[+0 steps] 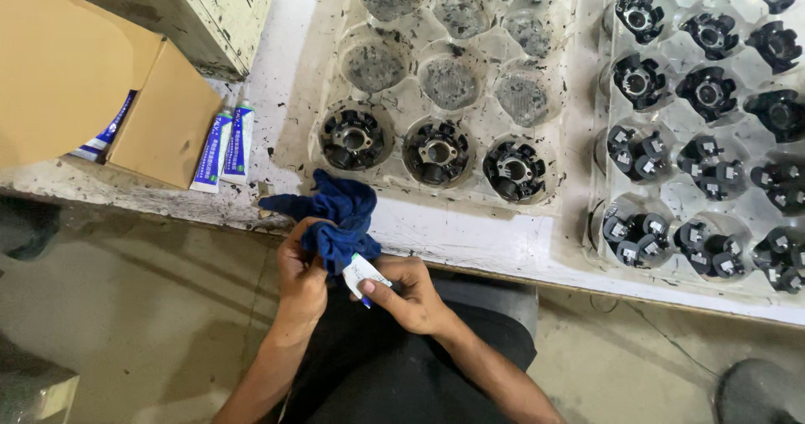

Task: The person sits at a workbench with trays of small black components and applies lubricant from a squeeze tube to each part, picking parts one at a time and placing them back in the tray. They occasionally wipe the tube with a blue cloth and reach across the trays for the next part.

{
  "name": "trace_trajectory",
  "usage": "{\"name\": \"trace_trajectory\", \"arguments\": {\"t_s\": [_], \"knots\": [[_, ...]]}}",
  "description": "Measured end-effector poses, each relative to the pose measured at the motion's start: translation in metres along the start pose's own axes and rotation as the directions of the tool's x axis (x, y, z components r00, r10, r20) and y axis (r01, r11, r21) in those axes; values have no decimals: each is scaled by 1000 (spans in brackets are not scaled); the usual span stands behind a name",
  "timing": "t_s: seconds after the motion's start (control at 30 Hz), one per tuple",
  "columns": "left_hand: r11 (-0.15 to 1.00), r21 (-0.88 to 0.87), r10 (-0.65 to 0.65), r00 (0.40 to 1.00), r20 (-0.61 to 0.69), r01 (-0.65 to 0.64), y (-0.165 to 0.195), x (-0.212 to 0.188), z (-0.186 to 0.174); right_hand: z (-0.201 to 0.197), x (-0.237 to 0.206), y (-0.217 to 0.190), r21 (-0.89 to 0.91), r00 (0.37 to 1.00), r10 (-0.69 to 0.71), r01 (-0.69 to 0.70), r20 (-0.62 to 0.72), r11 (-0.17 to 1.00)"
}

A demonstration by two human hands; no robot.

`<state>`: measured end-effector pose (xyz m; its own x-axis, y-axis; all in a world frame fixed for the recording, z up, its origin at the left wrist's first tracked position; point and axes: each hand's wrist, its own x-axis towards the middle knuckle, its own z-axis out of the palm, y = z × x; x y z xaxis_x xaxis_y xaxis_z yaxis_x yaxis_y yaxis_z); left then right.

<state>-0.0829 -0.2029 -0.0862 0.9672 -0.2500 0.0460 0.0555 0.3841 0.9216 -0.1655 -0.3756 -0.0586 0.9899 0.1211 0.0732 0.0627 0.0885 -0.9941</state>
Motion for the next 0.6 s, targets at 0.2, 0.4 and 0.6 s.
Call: {"name": "trace_trajectory", "arguments": {"t_s": [0.2, 0.4, 0.6], "knots": [[969, 211, 111, 991, 76, -125, 12, -1, 6, 0, 1, 17, 98, 994, 103, -100, -32, 990], [969, 211, 115, 990, 84, -131, 17, 0, 12, -5, 1, 23, 153, 991, 130, -125, -20, 980], [968, 243, 33, 991, 126, -63, 25, -1, 11, -8, 7, 19, 235, 985, 139, -159, 101, 959]]}}
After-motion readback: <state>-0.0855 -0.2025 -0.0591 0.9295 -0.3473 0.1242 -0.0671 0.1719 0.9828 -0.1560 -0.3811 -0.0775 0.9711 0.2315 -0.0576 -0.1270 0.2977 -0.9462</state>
